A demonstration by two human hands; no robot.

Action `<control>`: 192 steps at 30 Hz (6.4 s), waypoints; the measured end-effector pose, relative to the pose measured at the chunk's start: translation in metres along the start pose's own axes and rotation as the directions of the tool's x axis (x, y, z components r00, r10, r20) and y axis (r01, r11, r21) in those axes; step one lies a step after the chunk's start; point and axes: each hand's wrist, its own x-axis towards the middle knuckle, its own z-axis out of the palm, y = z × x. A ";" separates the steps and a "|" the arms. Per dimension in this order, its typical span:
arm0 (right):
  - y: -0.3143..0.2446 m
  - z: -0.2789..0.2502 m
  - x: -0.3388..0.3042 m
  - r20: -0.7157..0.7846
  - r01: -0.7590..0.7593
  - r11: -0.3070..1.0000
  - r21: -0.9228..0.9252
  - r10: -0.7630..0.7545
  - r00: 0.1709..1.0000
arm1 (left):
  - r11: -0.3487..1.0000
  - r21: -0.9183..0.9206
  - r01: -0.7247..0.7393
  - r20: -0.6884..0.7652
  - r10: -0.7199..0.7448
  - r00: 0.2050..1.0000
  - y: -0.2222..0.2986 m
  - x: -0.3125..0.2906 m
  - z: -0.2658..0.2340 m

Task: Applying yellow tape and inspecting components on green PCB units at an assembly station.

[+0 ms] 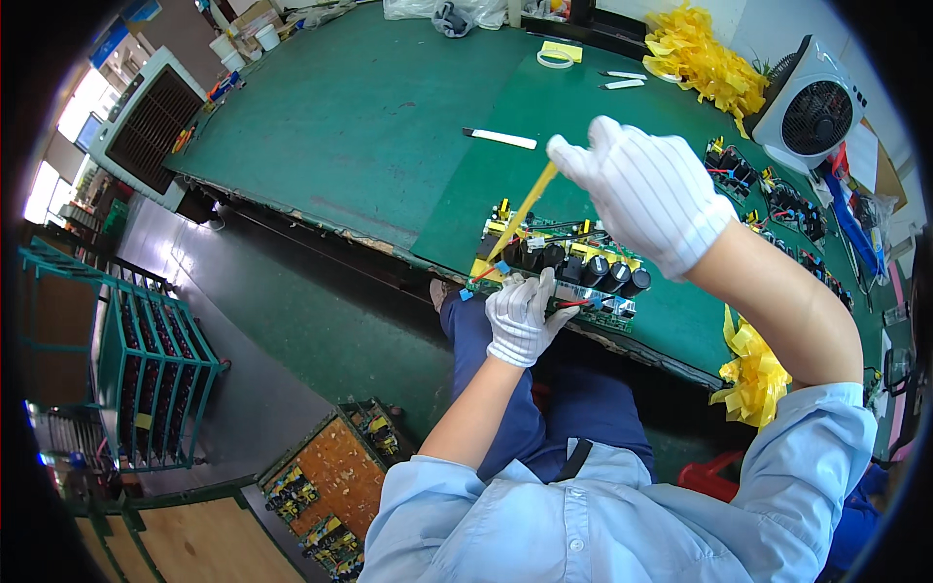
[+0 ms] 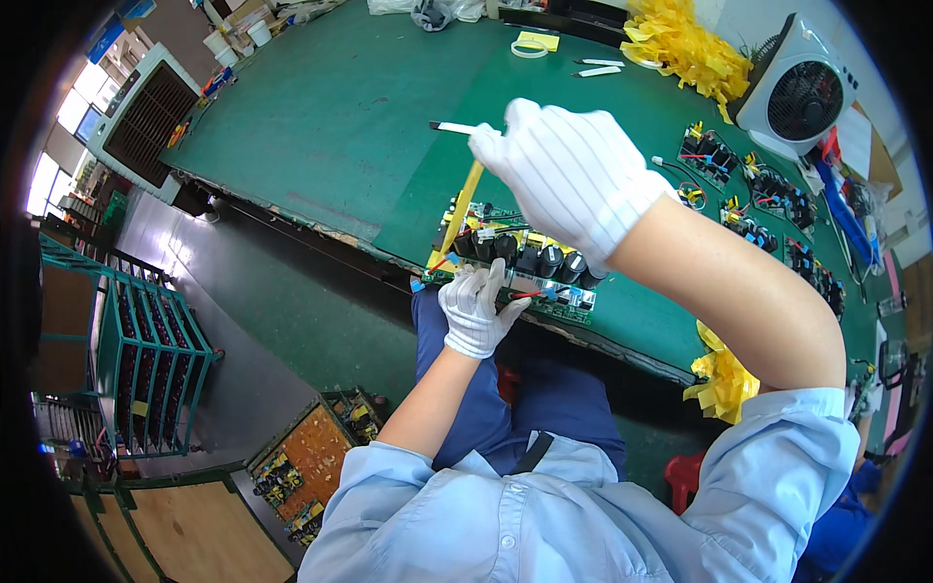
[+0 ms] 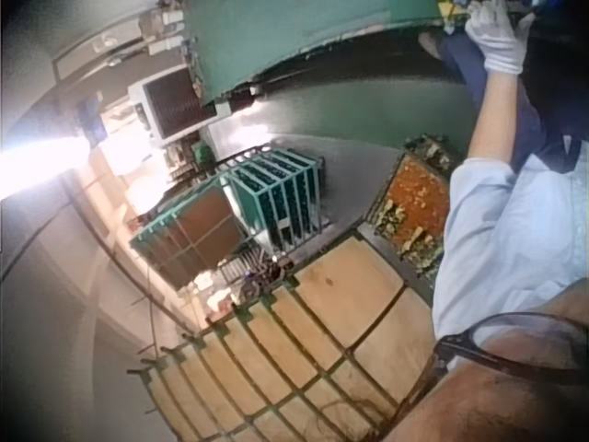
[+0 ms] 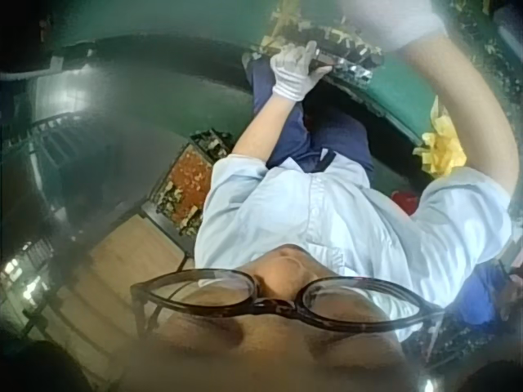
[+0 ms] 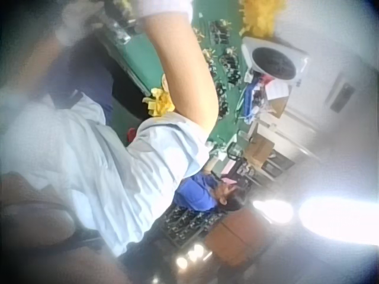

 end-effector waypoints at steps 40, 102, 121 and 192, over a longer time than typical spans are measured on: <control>-0.035 0.074 -0.033 -0.091 -0.047 0.943 0.329 0.081 0.992 | 0.964 0.083 0.251 -0.054 -0.247 0.967 0.045 0.057 -0.031; -0.011 0.053 -0.202 -0.190 -0.190 0.820 0.540 0.338 0.922 | 0.921 0.091 -0.379 0.850 0.126 0.511 -0.015 0.121 -0.048; 0.078 0.140 -0.039 -0.265 -0.397 0.778 0.486 0.565 0.781 | 0.819 0.296 -0.491 0.859 -0.004 0.512 -0.029 0.222 -0.009; 0.026 0.097 -0.032 0.095 -0.595 0.656 0.464 0.631 0.770 | 0.712 0.455 0.535 0.367 -0.697 0.616 -0.080 0.197 -0.033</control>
